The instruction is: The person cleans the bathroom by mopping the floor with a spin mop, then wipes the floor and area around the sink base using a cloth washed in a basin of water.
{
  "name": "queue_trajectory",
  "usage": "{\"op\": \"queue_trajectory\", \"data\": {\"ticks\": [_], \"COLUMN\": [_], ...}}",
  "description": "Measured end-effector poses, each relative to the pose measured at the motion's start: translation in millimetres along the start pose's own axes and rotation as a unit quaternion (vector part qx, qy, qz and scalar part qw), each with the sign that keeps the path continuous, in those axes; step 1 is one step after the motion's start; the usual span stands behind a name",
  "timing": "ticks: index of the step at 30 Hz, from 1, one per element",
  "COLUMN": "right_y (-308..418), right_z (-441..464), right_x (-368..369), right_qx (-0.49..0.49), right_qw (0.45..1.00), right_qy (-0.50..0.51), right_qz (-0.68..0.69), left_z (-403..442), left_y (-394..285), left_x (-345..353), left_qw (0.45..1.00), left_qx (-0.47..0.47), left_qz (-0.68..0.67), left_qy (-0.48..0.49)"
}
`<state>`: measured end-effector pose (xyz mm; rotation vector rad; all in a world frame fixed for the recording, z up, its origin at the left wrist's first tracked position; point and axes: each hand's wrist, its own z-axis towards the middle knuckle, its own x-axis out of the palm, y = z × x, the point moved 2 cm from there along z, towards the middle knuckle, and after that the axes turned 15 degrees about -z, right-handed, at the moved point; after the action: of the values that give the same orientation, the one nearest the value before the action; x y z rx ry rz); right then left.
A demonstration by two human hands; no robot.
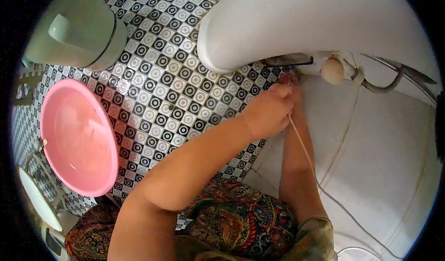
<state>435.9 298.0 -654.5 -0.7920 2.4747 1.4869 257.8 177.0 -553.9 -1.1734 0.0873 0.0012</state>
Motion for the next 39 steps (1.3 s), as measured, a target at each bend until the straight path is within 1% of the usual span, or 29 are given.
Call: {"op": "queue_trajectory", "data": {"ticks": [4, 6, 10, 13, 16, 18, 22, 24, 28, 31, 33, 35, 37, 39], "right_y": [-1.9, -4.2, -7.6, -9.5, -10.0, -9.9, -8.2, -6.7, -1.9, 4.3, 7.3, 5.6, 2.6, -0.7], "right_z": [23.7, 33.9, 54.5, 65.6, 72.0, 74.6, 72.7, 68.3, 46.0, 6.4, -27.2, -61.3, -94.3, -121.7], "right_x": [-0.2, 1.7, 7.0, 10.8, 13.4, 14.5, 16.1, 17.4, 17.3, 13.3, 15.5, 23.1, 37.2, 57.9], "right_qx": [-0.027, -0.037, -0.05, -0.054, -0.058, -0.06, -0.069, -0.076, -0.102, -0.121, -0.119, -0.107, -0.081, -0.052], "right_qw": [0.999, 0.998, 0.996, 0.996, 0.995, 0.995, 0.993, 0.99, 0.978, 0.96, 0.958, 0.966, 0.98, 0.99], "right_qy": [-0.03, -0.042, -0.057, -0.062, -0.063, -0.061, -0.062, -0.068, -0.09, -0.108, -0.099, -0.071, -0.015, 0.051], "right_qz": [-0.009, -0.02, -0.035, -0.039, -0.046, -0.054, -0.072, -0.093, -0.157, -0.228, -0.242, -0.226, -0.181, -0.117], "left_z": [2.1, 4.0, 8.7, 7.5, 6.0, 6.3, 1.8, 1.0, -2.9, -3.7, -5.4, -6.7, -9.7, -16.4], "left_y": [-9.1, -15.2, -18.2, -18.5, -16.9, -16.2, -16.4, -16.7, -18.7, -19.9, -23.2, -23.9, -27.0, -30.0], "left_x": [-4.4, -7.7, -3.8, -2.7, -3.0, -4.2, -3.8, -3.7, -4.1, -2.8, -3.1, 1.7, 4.5, 4.0], "left_qw": [0.999, 0.999, 0.999, 0.999, 0.998, 0.999, 0.999, 0.999, 1.0, 1.0, 0.999, 0.999, 0.999, 0.996], "left_qx": [-0.042, 0.015, 0.007, -0.001, 0.016, -0.006, -0.003, -0.025, -0.014, 0.005, 0.022, 0.029, 0.032, 0.018], "left_qz": [0.006, -0.005, -0.002, -0.025, -0.024, -0.02, -0.021, -0.02, -0.007, -0.004, -0.002, 0.011, 0.026, 0.09], "left_qy": [0.01, -0.044, -0.049, -0.025, -0.05, -0.042, -0.033, -0.024, -0.023, -0.026, -0.029, -0.033, -0.036, -0.002]}}
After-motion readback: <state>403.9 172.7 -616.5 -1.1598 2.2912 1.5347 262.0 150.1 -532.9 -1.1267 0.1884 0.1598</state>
